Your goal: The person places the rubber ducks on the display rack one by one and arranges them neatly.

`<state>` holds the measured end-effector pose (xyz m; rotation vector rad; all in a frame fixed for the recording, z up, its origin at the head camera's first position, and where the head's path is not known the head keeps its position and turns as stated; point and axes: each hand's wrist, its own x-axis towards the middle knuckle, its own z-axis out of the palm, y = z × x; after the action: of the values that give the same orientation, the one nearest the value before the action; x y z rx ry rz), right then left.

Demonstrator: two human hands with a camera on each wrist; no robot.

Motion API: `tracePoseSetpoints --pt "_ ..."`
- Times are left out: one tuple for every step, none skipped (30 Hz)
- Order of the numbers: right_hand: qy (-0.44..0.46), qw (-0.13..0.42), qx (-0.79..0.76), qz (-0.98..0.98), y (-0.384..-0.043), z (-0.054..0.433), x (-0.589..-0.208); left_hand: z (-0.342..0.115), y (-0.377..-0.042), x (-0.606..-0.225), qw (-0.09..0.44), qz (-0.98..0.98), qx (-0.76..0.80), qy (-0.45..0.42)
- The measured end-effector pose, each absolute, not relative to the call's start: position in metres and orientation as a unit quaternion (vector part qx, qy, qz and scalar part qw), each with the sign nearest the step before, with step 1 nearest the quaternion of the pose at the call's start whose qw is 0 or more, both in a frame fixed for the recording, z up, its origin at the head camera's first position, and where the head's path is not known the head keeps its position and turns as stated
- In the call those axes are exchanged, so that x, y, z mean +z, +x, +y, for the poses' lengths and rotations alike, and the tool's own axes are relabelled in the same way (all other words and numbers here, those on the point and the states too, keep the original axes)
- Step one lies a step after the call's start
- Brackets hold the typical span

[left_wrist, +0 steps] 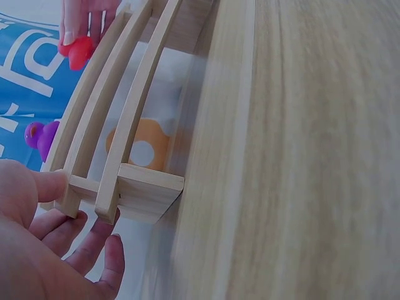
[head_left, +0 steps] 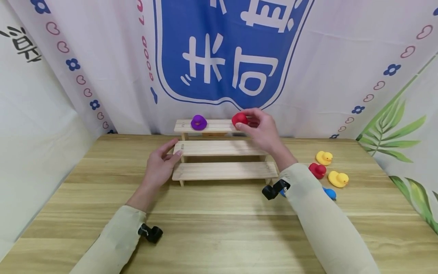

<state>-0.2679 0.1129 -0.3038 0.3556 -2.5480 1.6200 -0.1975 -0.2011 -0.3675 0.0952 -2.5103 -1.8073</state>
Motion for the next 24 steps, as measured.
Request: tracePoseSetpoints --pt "0.116 0.049 0.533 -0.837 -0.268 0.112 -0.304 -0.201 -0.198 -0.368 0.023 -0.811 -0.584 0.031" --pt "0.116 0.048 0.533 -0.837 -0.268 0.111 -0.303 -0.201 -0.198 -0.368 0.022 -0.811 -0.584 0.031" --pt "0.115 0.046 0.534 -0.837 -0.269 0.110 -0.303 -0.201 -0.198 -0.367 0.022 -0.811 -0.584 0.032" --pt "0.114 0.044 0.534 -0.837 -0.269 0.108 -0.303 -0.201 -0.197 -0.367 0.021 -0.811 -0.584 0.032" --pt "0.112 0.042 0.534 -0.837 -0.269 0.107 -0.303 -0.201 -0.197 -0.367 0.021 -0.811 -0.584 0.033" --pt "0.111 0.040 0.533 -0.838 -0.270 0.106 -0.302 -0.201 -0.197 -0.367 0.020 -0.811 -0.584 0.033" --pt "0.110 0.037 0.532 -0.839 -0.270 0.104 -0.302 -0.201 -0.197 -0.367 0.019 -0.811 -0.584 0.033" --pt "0.110 0.034 0.530 -0.840 -0.270 0.103 -0.302 -0.201 -0.197 -0.367 0.019 -0.811 -0.584 0.033" --pt "0.109 0.032 0.529 -0.841 -0.271 0.101 -0.303 -0.201 -0.197 -0.366 0.019 -0.811 -0.584 0.033" --pt "0.109 0.029 0.527 -0.842 -0.272 0.100 -0.303 -0.201 -0.197 -0.366 0.019 -0.810 -0.585 0.032" --pt "0.110 0.027 0.526 -0.843 -0.272 0.099 -0.303 -0.201 -0.197 -0.366 0.018 -0.809 -0.586 0.032" --pt "0.111 0.025 0.524 -0.844 -0.273 0.098 -0.304 -0.201 -0.197 -0.366 0.017 -0.808 -0.587 0.031" --pt "0.113 0.023 0.525 -0.844 -0.274 0.097 -0.304 -0.201 -0.197 -0.366 0.016 -0.808 -0.588 0.030" --pt "0.115 0.021 0.524 -0.844 -0.274 0.096 -0.304 -0.201 -0.197 -0.366 0.016 -0.808 -0.588 0.030" --pt "0.117 0.019 0.522 -0.844 -0.275 0.095 -0.305 -0.201 -0.197 -0.366 0.015 -0.808 -0.588 0.030" --pt "0.118 0.017 0.522 -0.845 -0.275 0.094 -0.305 -0.201 -0.197 -0.366 0.016 -0.809 -0.587 0.029" --pt "0.120 0.017 0.522 -0.845 -0.276 0.092 -0.305 -0.201 -0.197 -0.367 0.016 -0.810 -0.585 0.030" --pt "0.121 0.016 0.521 -0.845 -0.276 0.091 -0.305 -0.201 -0.197 -0.367 0.018 -0.812 -0.583 0.030" --pt "0.122 0.016 0.519 -0.846 -0.276 0.090 -0.305 -0.201 -0.197 -0.367 0.019 -0.813 -0.581 0.029" --pt "0.122 0.016 0.516 -0.848 -0.276 0.089 -0.304 -0.201 -0.197 -0.367 0.021 -0.814 -0.579 0.028" --pt "0.122 0.015 0.515 -0.848 -0.276 0.089 -0.304 -0.201 -0.197 -0.367 0.023 -0.816 -0.577 0.027" --pt "0.122 0.014 0.514 -0.849 -0.276 0.088 -0.304 -0.201 -0.197 -0.367 0.025 -0.816 -0.577 0.025" --pt "0.123 0.014 0.512 -0.850 -0.276 0.088 -0.303 -0.202 -0.197 -0.367 0.025 -0.817 -0.576 0.025" --pt "0.123 0.013 0.510 -0.851 -0.275 0.087 -0.303 -0.202 -0.197 -0.367 0.026 -0.816 -0.576 0.025"
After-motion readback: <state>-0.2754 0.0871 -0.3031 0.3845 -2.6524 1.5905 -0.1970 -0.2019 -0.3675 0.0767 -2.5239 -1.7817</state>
